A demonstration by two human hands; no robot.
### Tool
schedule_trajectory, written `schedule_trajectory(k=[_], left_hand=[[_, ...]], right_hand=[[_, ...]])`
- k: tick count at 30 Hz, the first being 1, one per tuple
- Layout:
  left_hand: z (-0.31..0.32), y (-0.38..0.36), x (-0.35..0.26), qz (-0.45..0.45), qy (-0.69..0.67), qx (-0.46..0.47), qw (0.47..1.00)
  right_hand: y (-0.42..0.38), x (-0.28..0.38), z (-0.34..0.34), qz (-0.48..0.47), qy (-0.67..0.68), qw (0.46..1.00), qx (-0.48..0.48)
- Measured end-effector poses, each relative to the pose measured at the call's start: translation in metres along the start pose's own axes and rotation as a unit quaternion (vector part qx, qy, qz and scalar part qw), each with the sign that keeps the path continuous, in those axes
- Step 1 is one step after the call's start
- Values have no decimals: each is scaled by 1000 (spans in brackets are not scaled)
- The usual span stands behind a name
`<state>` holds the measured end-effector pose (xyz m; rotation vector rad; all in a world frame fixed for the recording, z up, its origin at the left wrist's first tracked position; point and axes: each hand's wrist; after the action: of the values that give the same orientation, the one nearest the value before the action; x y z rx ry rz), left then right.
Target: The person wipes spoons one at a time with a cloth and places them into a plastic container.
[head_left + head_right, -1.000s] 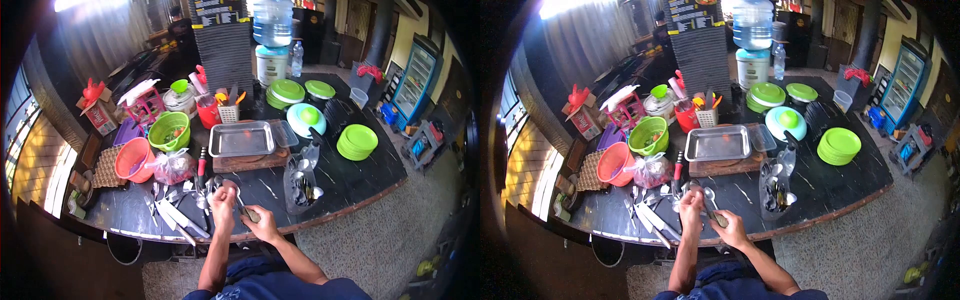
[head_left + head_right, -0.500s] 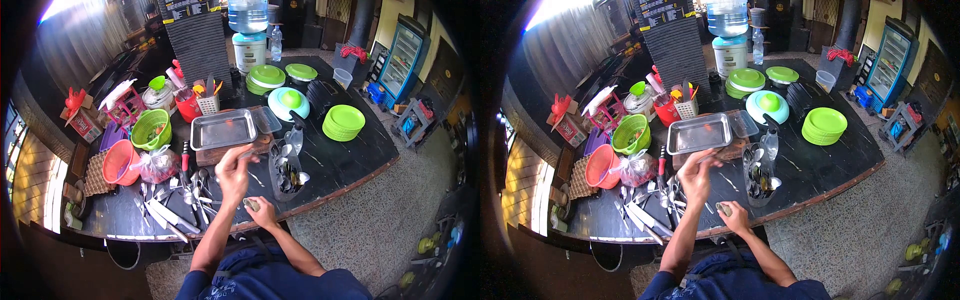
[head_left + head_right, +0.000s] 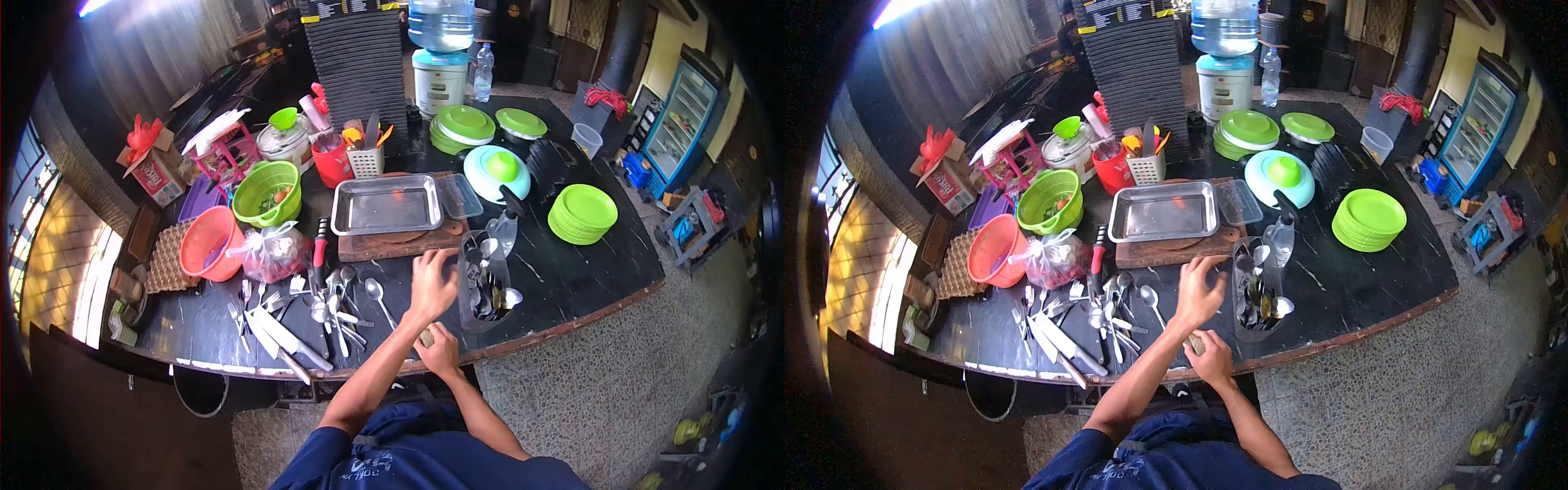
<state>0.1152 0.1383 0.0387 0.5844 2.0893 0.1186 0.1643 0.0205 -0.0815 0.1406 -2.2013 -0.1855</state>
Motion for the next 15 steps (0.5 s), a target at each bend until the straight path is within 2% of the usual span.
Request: schedule_trajectory(k=[3, 5, 7, 9, 11, 13, 15], left_hand=[[-13, -14, 56, -56, 171, -60, 982], [-25, -26, 92, -176, 293, -51, 938], [-38, -43, 122, -222, 385, -22, 895], [-44, -60, 137, -278, 351, 24, 894], [-42, -74, 152, -274, 366, 29, 889], [-39, -77, 156, -277, 305, 50, 910], [-31, -80, 157, -179, 302, -24, 936]], right_hand=[[1, 4, -1, 3, 20, 1000, -5], [0, 3, -1, -18, 24, 999, -21], [1, 4, 0, -6, 18, 1000, -17], [1, 4, 1, -9, 14, 1000, -20], [1, 7, 3, -2, 19, 1000, -21], [2, 8, 2, -7, 6, 1000, -28], [1, 7, 2, -5, 7, 1000, -19]])
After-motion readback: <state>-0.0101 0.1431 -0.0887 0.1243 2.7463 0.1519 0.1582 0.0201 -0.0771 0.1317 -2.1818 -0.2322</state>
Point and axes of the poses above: each hand's wrist, its own y-axis towards the middle knuckle, its own z-axis out of the palm, x = y × z, and after that the axes turned 13 degrees about x, right-handed
